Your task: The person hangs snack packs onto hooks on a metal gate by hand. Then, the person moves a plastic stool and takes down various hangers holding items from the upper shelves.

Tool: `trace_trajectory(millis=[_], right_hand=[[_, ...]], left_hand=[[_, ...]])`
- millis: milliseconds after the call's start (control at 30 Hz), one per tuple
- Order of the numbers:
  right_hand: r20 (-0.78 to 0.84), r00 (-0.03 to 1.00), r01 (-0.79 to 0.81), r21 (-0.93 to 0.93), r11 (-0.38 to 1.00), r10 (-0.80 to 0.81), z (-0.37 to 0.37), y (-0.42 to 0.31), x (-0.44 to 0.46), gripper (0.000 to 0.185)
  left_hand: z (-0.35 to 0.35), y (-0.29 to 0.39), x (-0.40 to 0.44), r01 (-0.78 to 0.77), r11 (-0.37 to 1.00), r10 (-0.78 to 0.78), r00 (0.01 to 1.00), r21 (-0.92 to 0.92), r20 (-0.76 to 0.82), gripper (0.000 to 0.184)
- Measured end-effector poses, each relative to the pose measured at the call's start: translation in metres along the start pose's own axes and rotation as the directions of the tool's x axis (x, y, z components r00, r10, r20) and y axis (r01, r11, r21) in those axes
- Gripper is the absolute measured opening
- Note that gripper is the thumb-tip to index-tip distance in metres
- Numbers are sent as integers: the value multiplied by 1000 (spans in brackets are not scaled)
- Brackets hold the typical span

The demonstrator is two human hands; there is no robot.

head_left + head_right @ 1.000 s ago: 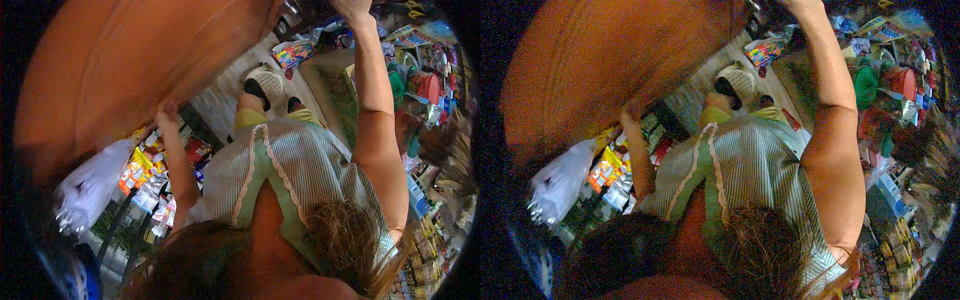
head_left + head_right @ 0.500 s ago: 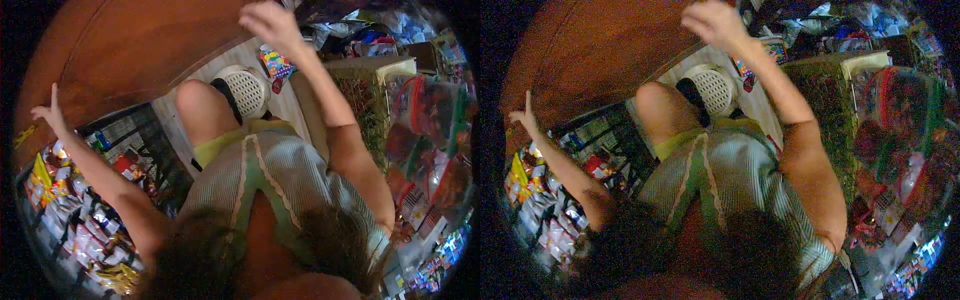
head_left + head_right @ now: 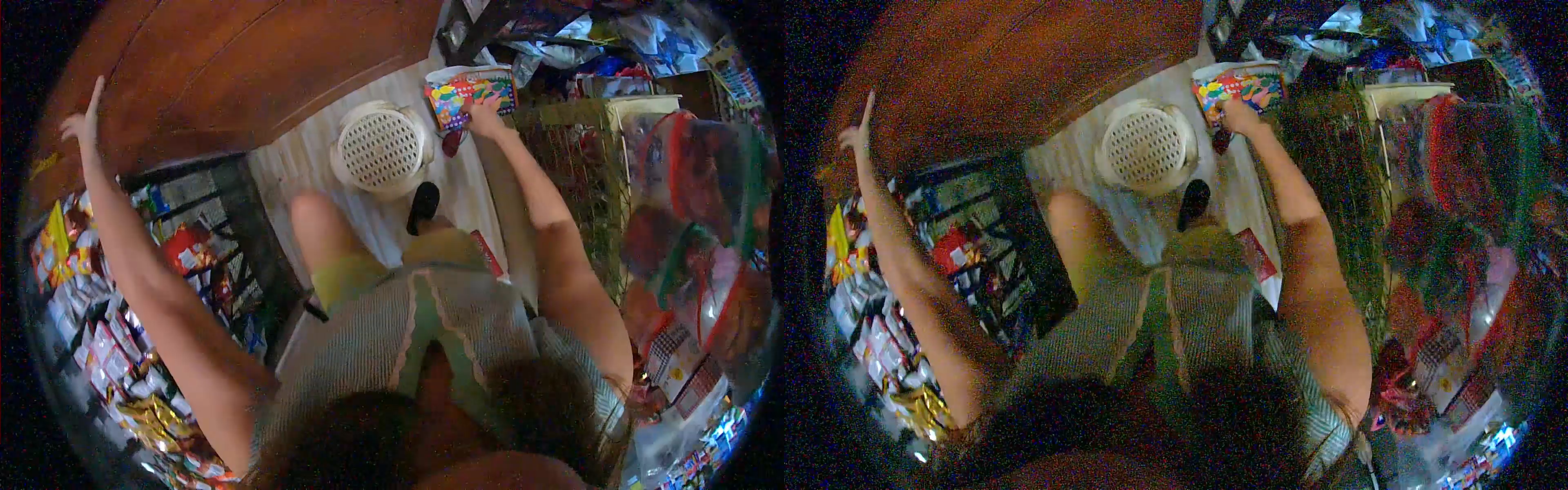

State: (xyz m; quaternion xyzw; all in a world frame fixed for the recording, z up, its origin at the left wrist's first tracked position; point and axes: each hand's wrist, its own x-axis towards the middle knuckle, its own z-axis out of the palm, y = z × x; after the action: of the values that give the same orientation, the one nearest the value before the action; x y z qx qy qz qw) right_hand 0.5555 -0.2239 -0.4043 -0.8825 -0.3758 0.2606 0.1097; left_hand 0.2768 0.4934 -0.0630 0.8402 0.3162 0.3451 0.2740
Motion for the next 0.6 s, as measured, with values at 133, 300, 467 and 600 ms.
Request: trace_trajectory(millis=[133, 300, 467, 600], right_hand=[[126, 992, 0, 70, 998, -8, 48, 22, 38, 26], [208, 946, -196, -242, 950, 248, 116, 63, 133, 46], [-74, 986, -165, -618, 769, 152, 170, 119, 231, 59], [-308, 951, -224, -594, 773, 39, 202, 162, 286, 60]], left_hand=[[61, 7, -59, -190, 863, 263, 960, 468, -96, 49], [103, -24, -99, -274, 800, 370, 925, 533, -80, 48], [112, -41, -145, -306, 788, 390, 920, 534, -48, 48], [115, -46, -162, -312, 799, 380, 925, 514, -28, 48]])
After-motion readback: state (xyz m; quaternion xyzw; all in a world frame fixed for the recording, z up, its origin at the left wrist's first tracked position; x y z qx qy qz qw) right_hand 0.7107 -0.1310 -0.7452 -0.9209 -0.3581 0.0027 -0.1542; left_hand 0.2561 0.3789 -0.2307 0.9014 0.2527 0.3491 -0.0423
